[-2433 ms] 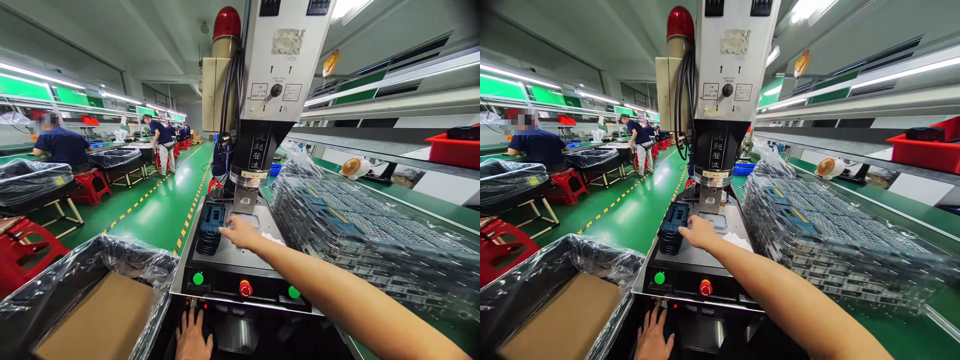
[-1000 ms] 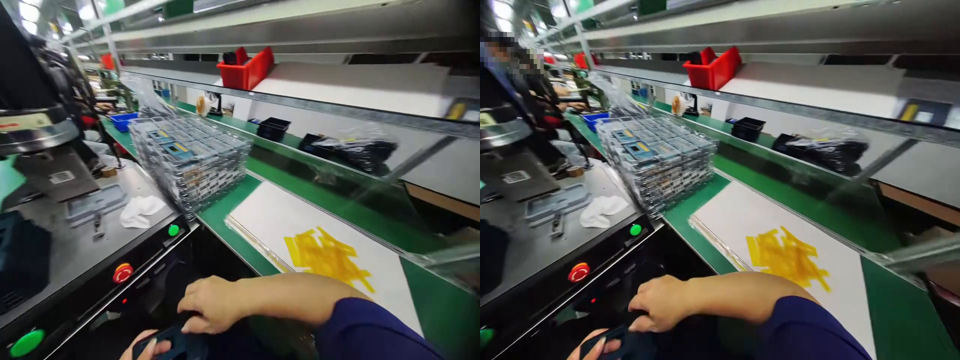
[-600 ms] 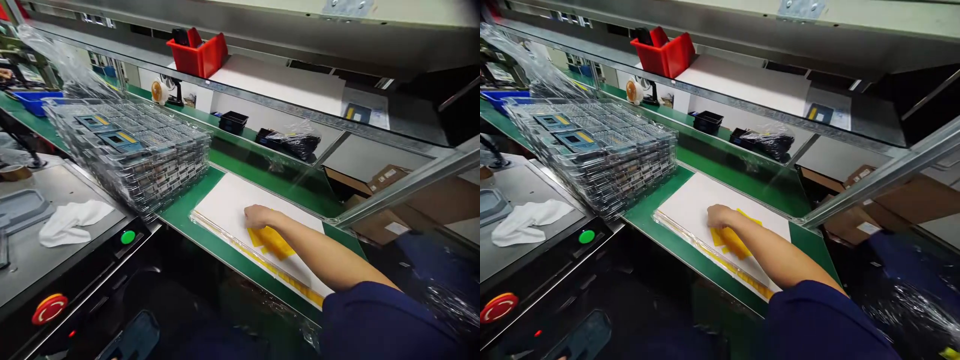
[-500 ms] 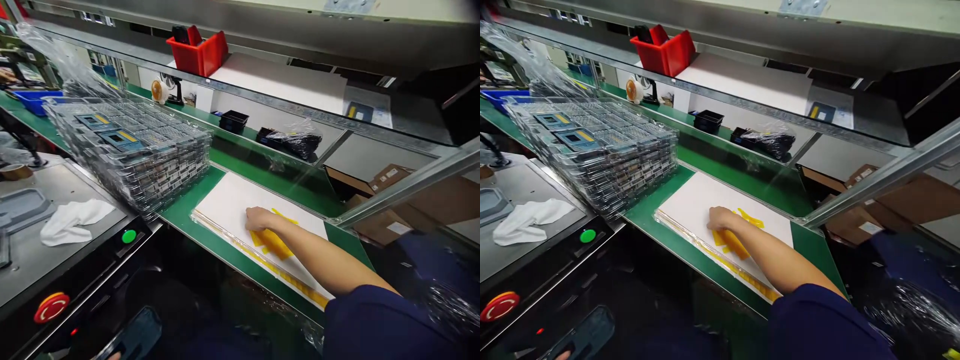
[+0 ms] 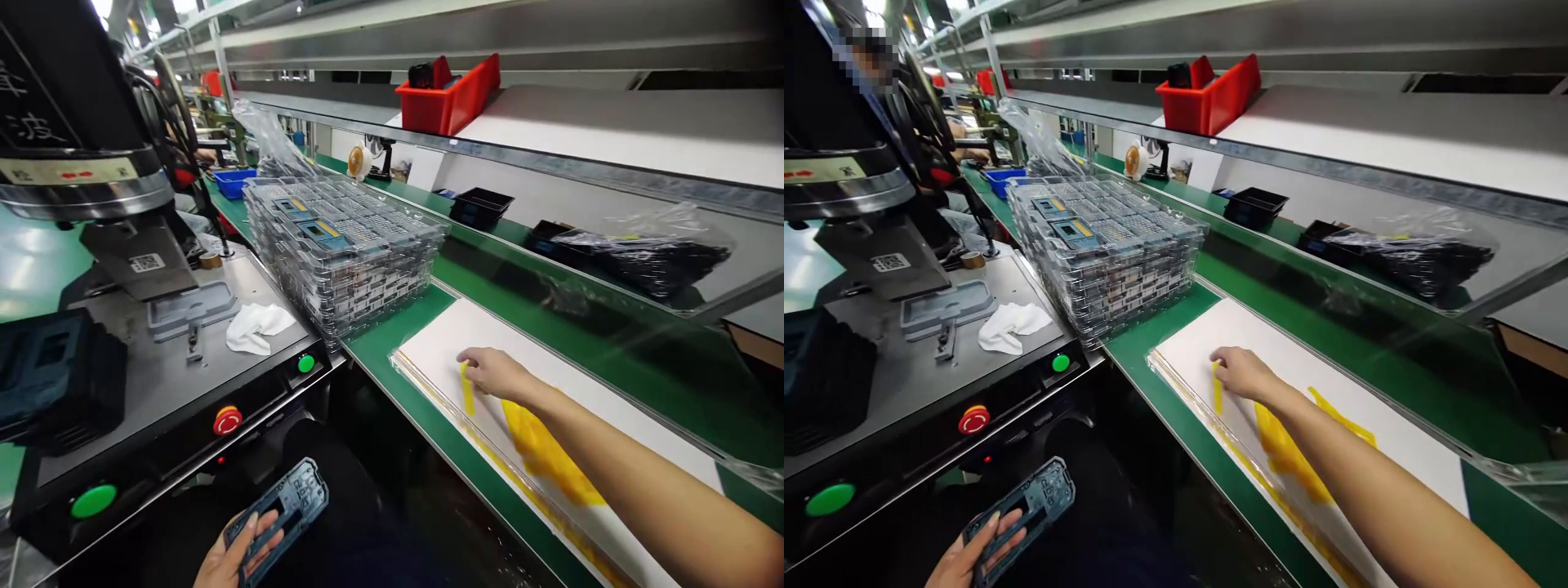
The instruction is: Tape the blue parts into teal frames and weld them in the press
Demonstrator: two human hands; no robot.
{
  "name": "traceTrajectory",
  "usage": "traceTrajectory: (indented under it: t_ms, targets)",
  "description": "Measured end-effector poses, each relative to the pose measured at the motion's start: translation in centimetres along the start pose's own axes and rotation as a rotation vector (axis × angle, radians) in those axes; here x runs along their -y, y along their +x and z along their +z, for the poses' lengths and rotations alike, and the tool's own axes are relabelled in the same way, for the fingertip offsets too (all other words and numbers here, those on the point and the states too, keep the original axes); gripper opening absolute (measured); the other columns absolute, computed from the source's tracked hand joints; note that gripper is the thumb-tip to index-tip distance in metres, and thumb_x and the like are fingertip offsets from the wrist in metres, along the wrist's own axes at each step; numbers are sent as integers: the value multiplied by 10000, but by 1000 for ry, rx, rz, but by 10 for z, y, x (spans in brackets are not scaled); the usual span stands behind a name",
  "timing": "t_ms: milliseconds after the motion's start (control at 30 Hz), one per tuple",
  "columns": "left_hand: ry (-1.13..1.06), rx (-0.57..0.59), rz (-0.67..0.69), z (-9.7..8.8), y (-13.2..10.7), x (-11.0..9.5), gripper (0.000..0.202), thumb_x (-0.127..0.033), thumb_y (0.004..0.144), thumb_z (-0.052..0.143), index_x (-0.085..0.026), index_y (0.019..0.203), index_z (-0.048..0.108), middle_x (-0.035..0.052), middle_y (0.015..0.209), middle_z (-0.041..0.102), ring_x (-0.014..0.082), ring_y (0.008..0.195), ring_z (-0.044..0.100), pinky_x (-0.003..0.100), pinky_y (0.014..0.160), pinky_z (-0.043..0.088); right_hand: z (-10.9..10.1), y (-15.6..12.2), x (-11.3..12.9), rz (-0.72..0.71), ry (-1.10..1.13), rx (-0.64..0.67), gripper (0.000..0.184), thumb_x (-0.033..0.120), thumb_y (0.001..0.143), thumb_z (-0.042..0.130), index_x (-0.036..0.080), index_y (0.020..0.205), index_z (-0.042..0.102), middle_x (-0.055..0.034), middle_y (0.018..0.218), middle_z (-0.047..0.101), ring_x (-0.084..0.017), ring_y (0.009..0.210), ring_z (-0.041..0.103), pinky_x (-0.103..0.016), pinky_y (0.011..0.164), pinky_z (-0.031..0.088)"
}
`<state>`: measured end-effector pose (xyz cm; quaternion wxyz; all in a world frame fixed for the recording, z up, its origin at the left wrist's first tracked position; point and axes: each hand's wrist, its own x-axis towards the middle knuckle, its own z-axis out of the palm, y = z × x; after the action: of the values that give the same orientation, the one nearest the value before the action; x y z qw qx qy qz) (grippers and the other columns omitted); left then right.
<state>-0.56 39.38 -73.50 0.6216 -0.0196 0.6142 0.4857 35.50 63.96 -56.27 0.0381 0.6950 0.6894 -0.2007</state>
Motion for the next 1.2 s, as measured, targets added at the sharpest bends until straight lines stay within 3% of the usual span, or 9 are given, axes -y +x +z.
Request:
traceTrajectory:
  t_ms: [67, 133, 200, 300, 400, 567, 733, 1000, 1200]
  targets:
    - [-64, -22, -5, 9, -9, -5, 373, -241, 815, 660, -126, 1152, 548, 132, 1094, 695, 288, 1072, 627, 425, 991, 496, 11, 2, 35, -111, 365, 81, 292, 139, 845, 465, 157, 1112, 583, -14, 693, 640, -118, 603, 618, -247, 606, 502]
    - [-123, -51, 14, 15, -17, -10, 360, -216, 825, 648, -124, 1157, 544, 135, 1118, 686, 275, 1056, 637, 406, 961, 517, 31, 4, 75, -185, 821, 223, 211, 148, 832, 520, 144, 1032, 587, 9, 634, 614, -96, 533, 582, -224, 538, 496]
    - [-150, -71, 49, 17, -21, -12, 352, -207, 819, 658, -128, 1146, 554, 136, 1145, 675, 275, 1042, 644, 398, 912, 545, 56, 5, 114, -212, 1099, 349, 165, 134, 777, 607, 141, 941, 586, 12, 640, 623, -81, 510, 575, -196, 491, 488]
    - [-179, -76, 108, 13, -25, -12, 349, -213, 796, 687, -131, 1118, 579, 146, 1176, 658, 291, 1038, 645, 388, 845, 572, 91, 4, 158, -228, 1243, 507, 195, 132, 720, 696, 132, 880, 585, 2, 666, 644, -75, 516, 597, -167, 464, 493]
    - [-236, -113, 145, 4, -29, -11, 349, -219, 781, 706, -132, 1097, 585, 158, 1191, 647, 308, 1045, 640, 390, 804, 583, 117, 2, 183, -260, 1271, 631, 220, 138, 708, 731, 130, 875, 588, -2, 681, 654, -81, 533, 625, -157, 470, 512]
    - [-379, -168, 170, -8, -39, -13, 312, -213, 792, 690, -123, 1068, 575, 170, 1203, 637, 320, 1061, 631, 440, 836, 572, 152, 1, 201, -280, 1317, 762, 254, 171, 681, 777, 130, 864, 607, -9, 689, 665, -94, 579, 659, -151, 500, 535]
    - [-374, -150, 160, -6, -42, -19, 329, -241, 800, 684, -124, 1081, 560, 176, 1215, 629, 311, 1057, 635, 414, 800, 584, 175, 2, 206, -305, 1296, 851, 345, 239, 619, 834, 133, 861, 613, -8, 699, 674, -108, 608, 674, -172, 538, 549]
    - [-210, -132, 201, 7, -40, -44, 372, -286, 790, 703, -137, 1088, 538, 175, 1191, 643, 313, 1017, 654, 376, 720, 597, 172, 2, 194, -345, 1334, 844, 419, 302, 567, 856, 125, 859, 613, -5, 677, 683, -117, 601, 678, -182, 544, 540]
    - [-224, -116, 208, 25, -34, -45, 317, -269, 826, 658, -121, 1091, 562, 173, 1189, 644, 295, 1001, 663, 387, 749, 595, 178, 0, 193, -331, 1329, 829, 422, 307, 548, 862, 129, 843, 618, 6, 632, 670, -123, 607, 681, -194, 567, 542]
